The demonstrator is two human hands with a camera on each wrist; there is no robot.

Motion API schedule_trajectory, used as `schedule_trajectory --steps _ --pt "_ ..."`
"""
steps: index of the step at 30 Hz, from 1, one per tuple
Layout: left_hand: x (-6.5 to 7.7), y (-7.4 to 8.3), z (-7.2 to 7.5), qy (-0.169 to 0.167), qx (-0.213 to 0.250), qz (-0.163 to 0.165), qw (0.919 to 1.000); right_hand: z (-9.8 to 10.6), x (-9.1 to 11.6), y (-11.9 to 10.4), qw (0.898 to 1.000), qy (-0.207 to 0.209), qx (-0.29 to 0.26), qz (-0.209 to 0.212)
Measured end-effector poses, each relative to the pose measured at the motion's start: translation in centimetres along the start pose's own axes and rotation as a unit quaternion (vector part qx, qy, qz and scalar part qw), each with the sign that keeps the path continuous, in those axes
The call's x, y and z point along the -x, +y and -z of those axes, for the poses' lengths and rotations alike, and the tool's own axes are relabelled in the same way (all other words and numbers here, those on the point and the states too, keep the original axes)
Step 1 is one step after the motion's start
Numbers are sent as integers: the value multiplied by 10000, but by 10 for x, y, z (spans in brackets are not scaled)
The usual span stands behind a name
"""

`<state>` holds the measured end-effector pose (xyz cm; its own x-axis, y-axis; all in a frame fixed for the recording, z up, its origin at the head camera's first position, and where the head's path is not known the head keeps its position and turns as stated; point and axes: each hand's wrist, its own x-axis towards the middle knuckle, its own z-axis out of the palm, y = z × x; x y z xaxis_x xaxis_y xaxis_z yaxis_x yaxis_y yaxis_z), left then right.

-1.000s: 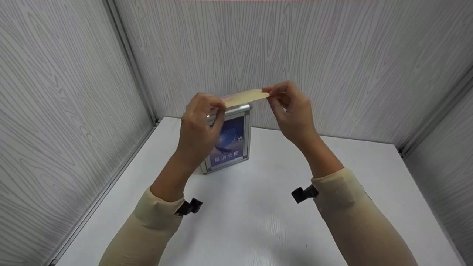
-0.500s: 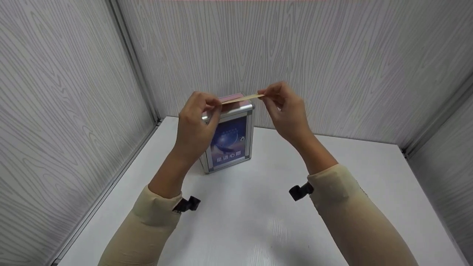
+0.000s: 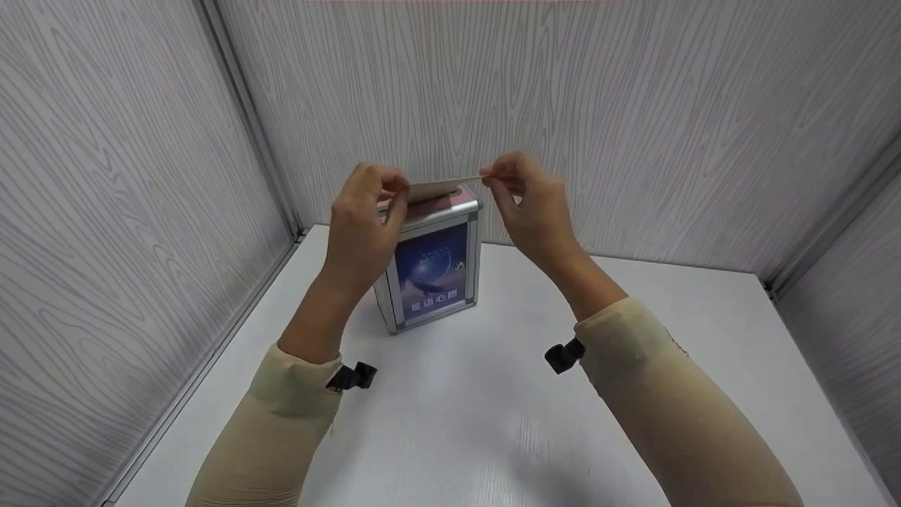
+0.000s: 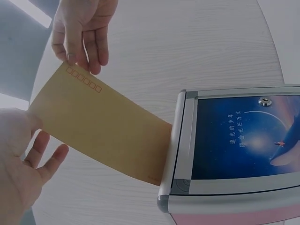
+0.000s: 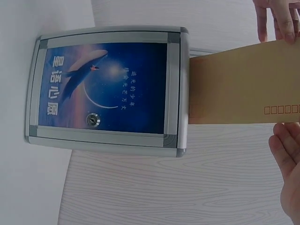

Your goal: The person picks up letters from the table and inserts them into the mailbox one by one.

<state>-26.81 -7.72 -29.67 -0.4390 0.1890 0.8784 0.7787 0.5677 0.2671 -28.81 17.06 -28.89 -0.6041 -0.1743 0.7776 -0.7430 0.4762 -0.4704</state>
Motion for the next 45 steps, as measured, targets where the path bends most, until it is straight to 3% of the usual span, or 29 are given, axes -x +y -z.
schedule_trajectory --steps 11,16,23,29,34,40,45 --pt "16 -22 -9 -2 -524 -227 9984 -20 3 19 9979 -76 627 -105" --pt "24 -33 -20 -8 -590 40 9982 -27 9 28 9966 -197 772 -187" --pt "30 -44 -36 -322 -1024 434 9933 -32 15 40 9904 -361 1262 -431" --pt "37 -54 -43 -424 -1518 449 9865 -41 21 49 9829 -515 1659 -608" --pt "45 -61 -44 -372 -1938 326 9798 -53 23 53 9827 -467 1682 -625" --pt "49 -66 -46 -283 -2097 512 9760 -65 26 57 9829 -324 1720 -577" --pt "47 -62 -47 -206 -2226 605 9728 -68 28 60 9840 -175 1584 -791"
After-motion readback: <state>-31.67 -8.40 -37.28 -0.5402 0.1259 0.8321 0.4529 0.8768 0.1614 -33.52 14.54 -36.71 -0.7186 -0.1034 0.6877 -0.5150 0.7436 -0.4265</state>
